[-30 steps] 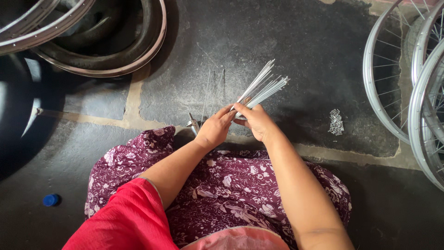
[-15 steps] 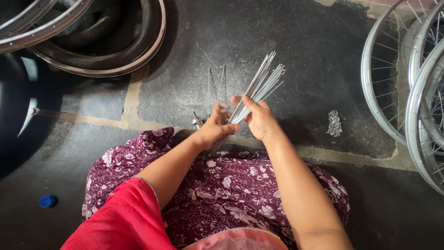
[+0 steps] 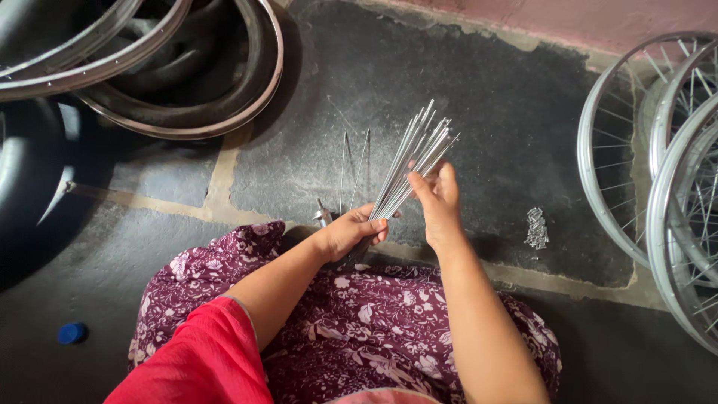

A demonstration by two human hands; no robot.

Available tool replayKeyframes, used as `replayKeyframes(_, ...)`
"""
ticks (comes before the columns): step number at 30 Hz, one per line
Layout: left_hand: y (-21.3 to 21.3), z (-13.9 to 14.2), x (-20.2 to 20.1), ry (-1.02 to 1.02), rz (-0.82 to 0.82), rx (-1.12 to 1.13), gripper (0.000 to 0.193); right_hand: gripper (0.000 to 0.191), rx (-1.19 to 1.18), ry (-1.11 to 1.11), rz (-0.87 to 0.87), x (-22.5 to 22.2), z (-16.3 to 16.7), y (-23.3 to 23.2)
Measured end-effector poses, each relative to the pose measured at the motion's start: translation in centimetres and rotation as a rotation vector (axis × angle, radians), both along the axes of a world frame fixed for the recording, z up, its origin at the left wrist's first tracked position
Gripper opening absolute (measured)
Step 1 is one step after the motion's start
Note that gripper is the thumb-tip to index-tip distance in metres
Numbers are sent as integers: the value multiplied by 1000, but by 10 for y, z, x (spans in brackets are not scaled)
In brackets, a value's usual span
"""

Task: The person holds a bicycle wheel rim, runs a hand around it, then sets it aside. They pick up a hub, gather loose metal spokes from the floor into a bundle, and sort and align the spokes by hand while seated on the floor.

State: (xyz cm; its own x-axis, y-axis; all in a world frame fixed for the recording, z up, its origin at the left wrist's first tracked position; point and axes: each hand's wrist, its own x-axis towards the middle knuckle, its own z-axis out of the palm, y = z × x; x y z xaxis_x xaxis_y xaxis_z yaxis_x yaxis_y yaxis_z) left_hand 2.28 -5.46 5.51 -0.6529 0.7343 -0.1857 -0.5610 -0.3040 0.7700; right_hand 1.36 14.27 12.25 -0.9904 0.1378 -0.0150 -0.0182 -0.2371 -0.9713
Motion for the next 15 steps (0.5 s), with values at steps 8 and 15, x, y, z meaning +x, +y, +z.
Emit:
replayKeyframes(8,0,-3,-3,-17,41,-50,30,12,-31,-114,-174,-3,-10,5)
replayKeyframes(15,-2,-11,-7,-157,156,-44,23,21,-29,-112,-218,-5,-12,7)
